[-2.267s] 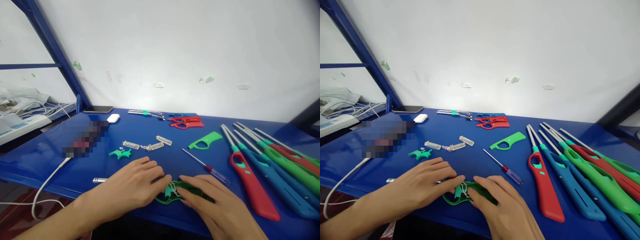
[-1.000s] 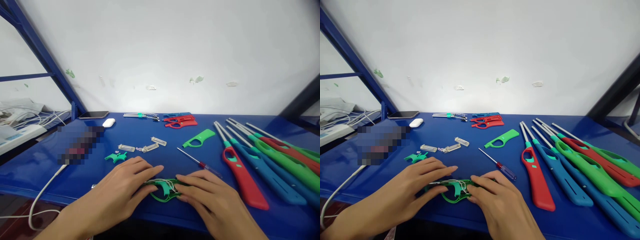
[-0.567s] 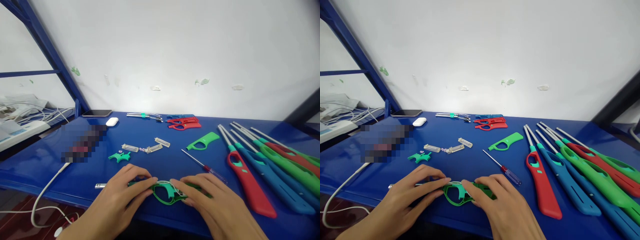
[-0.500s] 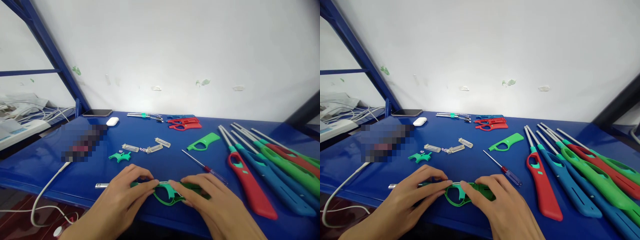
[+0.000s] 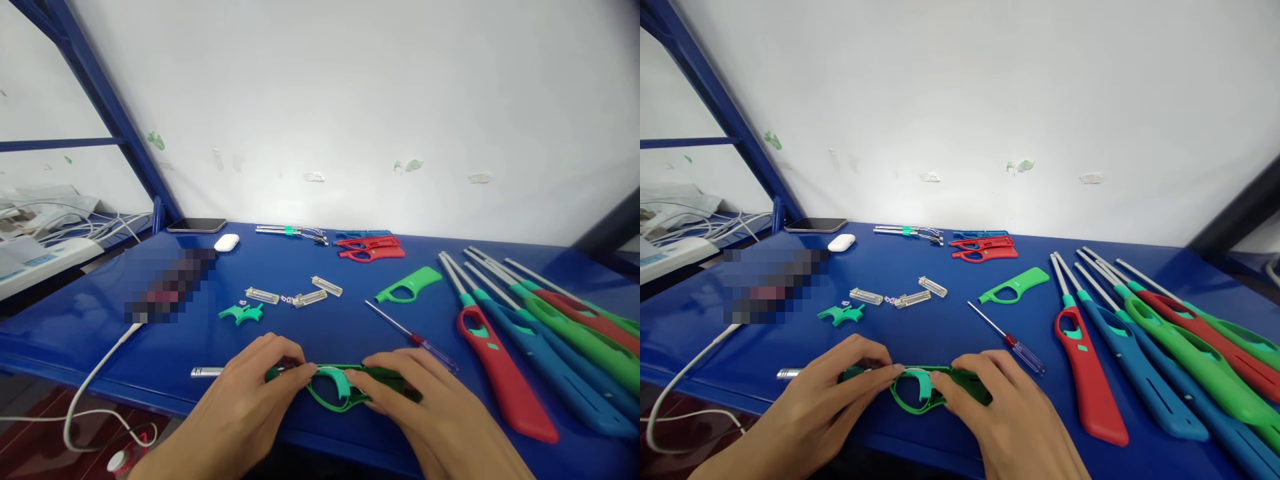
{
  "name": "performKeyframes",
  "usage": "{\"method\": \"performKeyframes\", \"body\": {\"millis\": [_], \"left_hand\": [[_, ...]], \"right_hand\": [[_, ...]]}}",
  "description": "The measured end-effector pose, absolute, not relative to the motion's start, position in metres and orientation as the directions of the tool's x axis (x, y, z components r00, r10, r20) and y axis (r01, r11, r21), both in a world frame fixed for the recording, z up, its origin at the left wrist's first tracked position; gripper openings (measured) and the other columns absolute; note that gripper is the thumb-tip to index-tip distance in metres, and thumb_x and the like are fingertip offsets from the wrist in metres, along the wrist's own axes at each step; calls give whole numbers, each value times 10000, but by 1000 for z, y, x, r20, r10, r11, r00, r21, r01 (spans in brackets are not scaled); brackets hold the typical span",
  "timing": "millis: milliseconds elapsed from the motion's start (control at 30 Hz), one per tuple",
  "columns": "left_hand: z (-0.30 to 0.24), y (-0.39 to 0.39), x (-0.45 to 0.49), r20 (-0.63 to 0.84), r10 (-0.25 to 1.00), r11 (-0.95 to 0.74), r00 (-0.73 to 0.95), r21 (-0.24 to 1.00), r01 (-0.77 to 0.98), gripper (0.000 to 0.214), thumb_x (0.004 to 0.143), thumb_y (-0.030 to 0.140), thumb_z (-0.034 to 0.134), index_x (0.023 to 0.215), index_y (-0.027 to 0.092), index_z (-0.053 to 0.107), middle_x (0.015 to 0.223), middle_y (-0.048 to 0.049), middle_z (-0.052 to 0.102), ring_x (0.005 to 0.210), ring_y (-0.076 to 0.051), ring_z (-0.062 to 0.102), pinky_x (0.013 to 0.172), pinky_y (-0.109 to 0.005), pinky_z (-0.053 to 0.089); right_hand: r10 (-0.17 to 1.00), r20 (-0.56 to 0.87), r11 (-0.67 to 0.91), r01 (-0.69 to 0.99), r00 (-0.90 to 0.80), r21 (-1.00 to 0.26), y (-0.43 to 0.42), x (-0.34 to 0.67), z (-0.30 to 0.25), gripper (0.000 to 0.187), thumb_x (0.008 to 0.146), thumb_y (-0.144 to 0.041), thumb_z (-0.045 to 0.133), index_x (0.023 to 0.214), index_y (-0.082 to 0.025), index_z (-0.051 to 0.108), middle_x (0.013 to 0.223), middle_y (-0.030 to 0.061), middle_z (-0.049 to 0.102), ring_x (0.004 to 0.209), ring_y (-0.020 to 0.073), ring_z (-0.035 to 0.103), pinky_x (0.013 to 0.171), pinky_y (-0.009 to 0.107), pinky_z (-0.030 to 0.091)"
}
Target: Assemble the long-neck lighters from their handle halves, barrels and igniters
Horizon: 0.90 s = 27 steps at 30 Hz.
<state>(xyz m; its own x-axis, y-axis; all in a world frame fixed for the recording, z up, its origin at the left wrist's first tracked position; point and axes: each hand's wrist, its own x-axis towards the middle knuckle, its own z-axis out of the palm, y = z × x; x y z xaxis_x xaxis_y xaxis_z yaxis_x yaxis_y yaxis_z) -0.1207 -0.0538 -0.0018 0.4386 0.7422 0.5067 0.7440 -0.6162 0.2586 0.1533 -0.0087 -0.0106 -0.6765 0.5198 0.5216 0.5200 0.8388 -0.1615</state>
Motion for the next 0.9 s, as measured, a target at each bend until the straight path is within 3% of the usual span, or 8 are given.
{"method": "performKeyframes", "body": {"millis": [233, 467, 733, 900], "left_hand": [[-3, -55, -124, 491, 737, -611, 464, 191, 768, 380, 1036, 22, 421, 1177, 206, 722, 1067, -63, 679, 863, -169, 662, 807, -296, 626], [1, -55, -121, 471, 735, -616, 488, 162, 771, 421, 1027, 8, 389, 1209, 210, 711, 1081, -69, 685, 868, -181, 667, 771, -298, 630], [2, -55, -116, 446, 787, -571, 426, 269, 776, 317, 1081, 103, 415, 1248, 232, 651, 1105, -50, 687, 933, -190, 675, 869, -302, 621], [9, -55, -114, 292, 827, -555, 480, 299, 776, 563, 916, -61, 367, 1302, 257, 625, 1173, -54, 651, 1016, -217, 655, 943, -373, 622]], "right_hand": [[510, 510, 840, 529, -693, -122, -10, 155, -14, 648, 858, 60, 447, 1329, -303, 706, 1126, 14, 787, 938, 198, 734, 790, 296, 639], [470, 540, 846, 530, -698, -52, -8, 154, -11, 652, 791, 46, 457, 1288, -288, 713, 1094, 17, 803, 906, 206, 762, 697, 283, 630], [464, 546, 844, 535, -698, -33, -9, 154, -8, 573, 834, -1, 466, 1265, -291, 708, 1081, 19, 809, 902, 204, 773, 671, 263, 611], [476, 549, 840, 540, -686, -55, -8, 154, -7, 586, 841, 8, 458, 1269, -302, 710, 1082, 6, 807, 877, 200, 769, 658, 259, 603]]}}
